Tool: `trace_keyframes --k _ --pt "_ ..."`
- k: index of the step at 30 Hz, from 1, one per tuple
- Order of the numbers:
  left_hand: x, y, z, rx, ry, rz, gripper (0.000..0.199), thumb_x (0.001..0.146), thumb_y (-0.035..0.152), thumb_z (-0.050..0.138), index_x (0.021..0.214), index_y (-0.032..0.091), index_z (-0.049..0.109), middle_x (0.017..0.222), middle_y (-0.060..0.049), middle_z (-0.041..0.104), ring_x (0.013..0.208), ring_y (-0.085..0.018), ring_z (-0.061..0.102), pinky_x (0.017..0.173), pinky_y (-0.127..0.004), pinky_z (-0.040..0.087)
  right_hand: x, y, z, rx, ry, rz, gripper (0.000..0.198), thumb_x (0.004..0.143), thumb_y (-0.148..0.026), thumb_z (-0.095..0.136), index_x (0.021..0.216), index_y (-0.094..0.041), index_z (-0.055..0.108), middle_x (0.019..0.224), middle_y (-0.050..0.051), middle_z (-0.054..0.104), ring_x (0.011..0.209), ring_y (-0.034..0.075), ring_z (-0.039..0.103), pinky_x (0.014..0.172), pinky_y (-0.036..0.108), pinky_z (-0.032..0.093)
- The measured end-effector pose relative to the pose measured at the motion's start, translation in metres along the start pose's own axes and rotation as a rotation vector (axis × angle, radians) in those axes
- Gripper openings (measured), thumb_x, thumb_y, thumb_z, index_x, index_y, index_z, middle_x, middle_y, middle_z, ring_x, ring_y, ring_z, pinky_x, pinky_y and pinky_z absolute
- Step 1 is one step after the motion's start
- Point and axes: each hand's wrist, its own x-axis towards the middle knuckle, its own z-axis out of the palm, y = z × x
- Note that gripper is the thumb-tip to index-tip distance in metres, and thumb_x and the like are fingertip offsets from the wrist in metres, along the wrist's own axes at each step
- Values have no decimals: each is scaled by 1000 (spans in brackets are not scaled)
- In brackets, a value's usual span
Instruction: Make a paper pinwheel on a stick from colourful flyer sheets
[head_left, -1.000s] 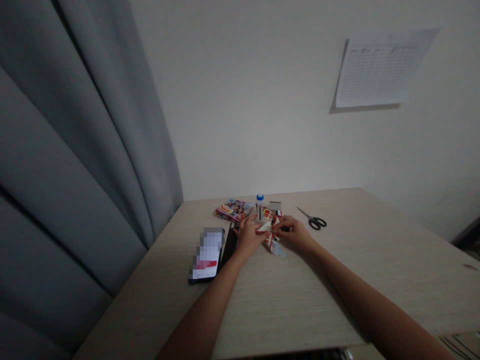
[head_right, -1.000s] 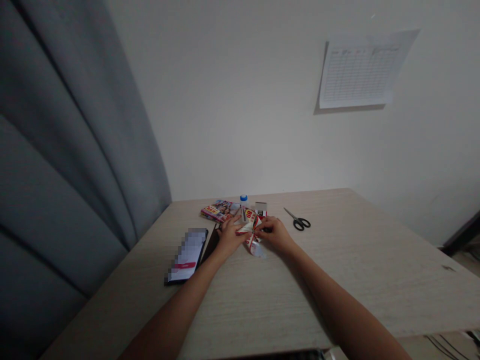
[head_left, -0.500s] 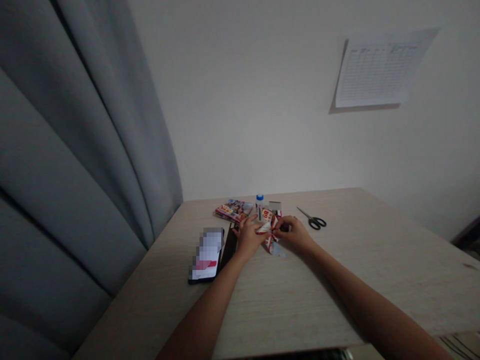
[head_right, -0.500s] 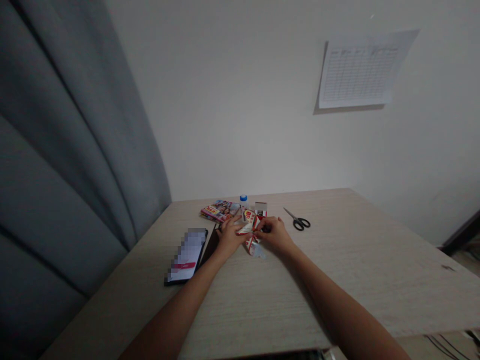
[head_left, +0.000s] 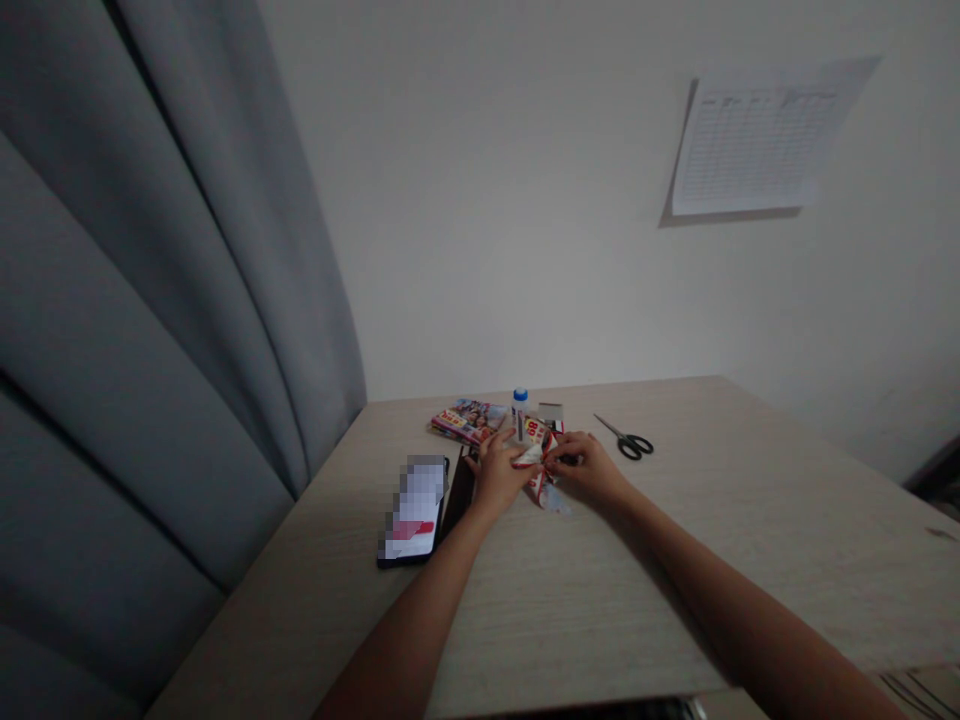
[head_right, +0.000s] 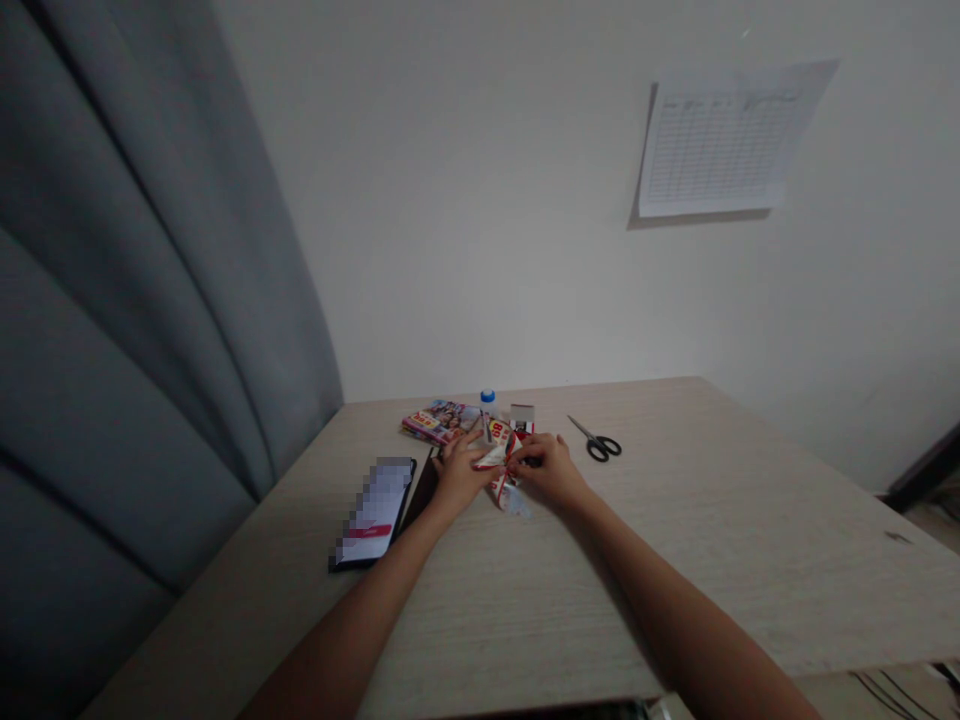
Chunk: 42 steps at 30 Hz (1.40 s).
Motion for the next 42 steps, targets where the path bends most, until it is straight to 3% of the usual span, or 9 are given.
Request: trace_keyframes --k 11,17,24,27,38,42 --pt "0 1 0 16 -7 20 27 71 30 85 97 29 80 145 -6 56 141 -37 36 118 -67 14 1 1 1 51 -46 37 9 73 -27 72 73 -21 79 83 6 75 82 20 64 77 30 45" --pt "0 1 -1 7 -10 4 28 71 32 85 99 31 80 146 -5 56 140 -37 36 115 -71 11 1 8 5 110 -53 90 12 72 -31 72 74 -19 73 79 3 73 76 18 62 72 27 46" --pt "0 1 0 3 -12 9 23 72 30 84 95 29 80 144 -6 57 141 -36 36 117 -68 10 -1 9 8 223 65 146 39 65 -31 78 97 -21 59 90 1 69 79 18 62 70 28 49" --pt "-1 1 1 1 -14 8 20 72 31 84 91 28 81 145 -6 56 142 -36 35 118 -66 11 -1 8 8 237 28 168 50 65 -31 77 109 -22 57 91 2 69 80 19 63 70 29 51" --pt "0 4 -1 13 -50 -21 19 72 32 84 90 27 80 146 -5 56 144 -37 32 116 -73 8 3 6 4 168 -31 194 52 67 -30 74 117 -15 69 99 7 74 80 19 64 74 30 50" --pt "-1 7 -2 22 -61 -27 20 72 31 84 91 28 80 146 -5 56 143 -37 33 119 -68 6 3 5 3 167 -44 208 49 67 -31 74 113 -15 73 100 7 75 80 20 65 74 30 50"
